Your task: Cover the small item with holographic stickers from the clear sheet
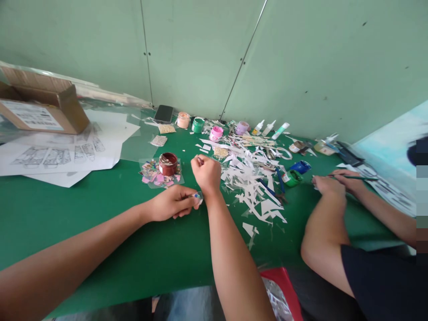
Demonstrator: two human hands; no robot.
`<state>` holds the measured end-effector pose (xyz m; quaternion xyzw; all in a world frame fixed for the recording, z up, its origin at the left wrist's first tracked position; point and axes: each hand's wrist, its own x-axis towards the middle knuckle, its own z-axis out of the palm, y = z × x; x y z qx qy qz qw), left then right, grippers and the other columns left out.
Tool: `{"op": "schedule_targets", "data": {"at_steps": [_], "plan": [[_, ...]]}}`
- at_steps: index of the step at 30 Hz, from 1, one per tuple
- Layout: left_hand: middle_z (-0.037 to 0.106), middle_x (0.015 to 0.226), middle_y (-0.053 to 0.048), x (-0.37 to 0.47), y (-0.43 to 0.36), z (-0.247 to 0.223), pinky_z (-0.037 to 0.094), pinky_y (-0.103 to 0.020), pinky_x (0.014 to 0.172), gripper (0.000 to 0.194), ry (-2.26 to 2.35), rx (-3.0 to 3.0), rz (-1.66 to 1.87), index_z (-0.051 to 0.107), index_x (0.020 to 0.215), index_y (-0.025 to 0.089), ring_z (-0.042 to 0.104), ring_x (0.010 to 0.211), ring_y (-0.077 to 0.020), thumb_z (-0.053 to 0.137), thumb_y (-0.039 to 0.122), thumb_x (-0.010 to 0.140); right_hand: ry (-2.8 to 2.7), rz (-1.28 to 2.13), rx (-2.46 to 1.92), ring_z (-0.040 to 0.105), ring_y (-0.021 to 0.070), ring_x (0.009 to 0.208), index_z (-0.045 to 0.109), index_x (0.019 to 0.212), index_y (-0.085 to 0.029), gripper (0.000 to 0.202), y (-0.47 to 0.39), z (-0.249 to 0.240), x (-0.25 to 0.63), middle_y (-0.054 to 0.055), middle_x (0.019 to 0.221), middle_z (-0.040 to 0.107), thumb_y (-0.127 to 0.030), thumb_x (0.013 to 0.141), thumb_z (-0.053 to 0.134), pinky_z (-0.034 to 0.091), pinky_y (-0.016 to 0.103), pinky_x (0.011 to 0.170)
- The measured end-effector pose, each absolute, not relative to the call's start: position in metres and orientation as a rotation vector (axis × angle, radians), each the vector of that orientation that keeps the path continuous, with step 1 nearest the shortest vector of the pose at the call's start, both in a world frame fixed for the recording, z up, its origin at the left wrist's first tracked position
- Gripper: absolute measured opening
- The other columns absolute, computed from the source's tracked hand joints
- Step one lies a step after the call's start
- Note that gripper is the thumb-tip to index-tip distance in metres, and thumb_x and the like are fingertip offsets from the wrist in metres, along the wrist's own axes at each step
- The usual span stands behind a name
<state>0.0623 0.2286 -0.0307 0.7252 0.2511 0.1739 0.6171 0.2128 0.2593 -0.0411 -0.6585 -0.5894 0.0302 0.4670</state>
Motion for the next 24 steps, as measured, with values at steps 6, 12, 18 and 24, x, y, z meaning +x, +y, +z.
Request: {"op": "schedule_targets", "data": {"at_steps": [6,12,18,24], "plan": [[0.047,0.048,0.006,0.062,0.235,-0.033,0.033,-0.018,0.039,0.033,0.608,1.526,0.656,0.057,0.079,0.016,0.039,0.038,-0.0068,0.055,0.047,0.091,-1.147,0.157,-1.451,0.021,0.0093,0.051,0.017,0.051,-0.026,0.046,0.265,-0.038,0.222,-0.008,0.05,0.015,-0.017,0.08,0.052,0.023,0.027,0.052],[0.049,0.051,0.005,0.059,0.243,-0.03,0.036,-0.02,0.04,0.032,0.582,1.374,0.831,0.056,0.082,0.017,0.043,0.04,-0.0082,0.058,0.048,0.086,-1.422,0.241,-1.269,0.021,0.0085,0.049,0.02,0.051,-0.025,0.044,0.26,-0.047,0.215,-0.008,0.049,0.019,-0.031,0.082,0.051,0.021,0.027,0.05],[0.047,0.045,0.006,0.058,0.244,-0.031,0.032,-0.019,0.037,0.037,0.62,1.456,0.818,0.055,0.075,0.017,0.039,0.036,-0.0068,0.059,0.052,0.088,-1.826,0.33,-1.229,0.023,0.0088,0.05,0.03,0.047,-0.023,0.037,0.253,-0.044,0.217,-0.007,0.046,0.026,-0.031,0.074,0.053,0.018,0.027,0.05],[0.046,0.042,0.006,0.056,0.244,-0.03,0.03,-0.018,0.035,0.038,0.613,1.436,0.762,0.054,0.07,0.017,0.038,0.033,-0.0057,0.06,0.05,0.087,-1.907,0.42,-1.141,0.031,0.0083,0.047,0.042,0.042,-0.021,0.026,0.25,-0.04,0.22,-0.006,0.042,0.039,-0.022,0.067,0.05,0.023,0.025,0.049]]}}
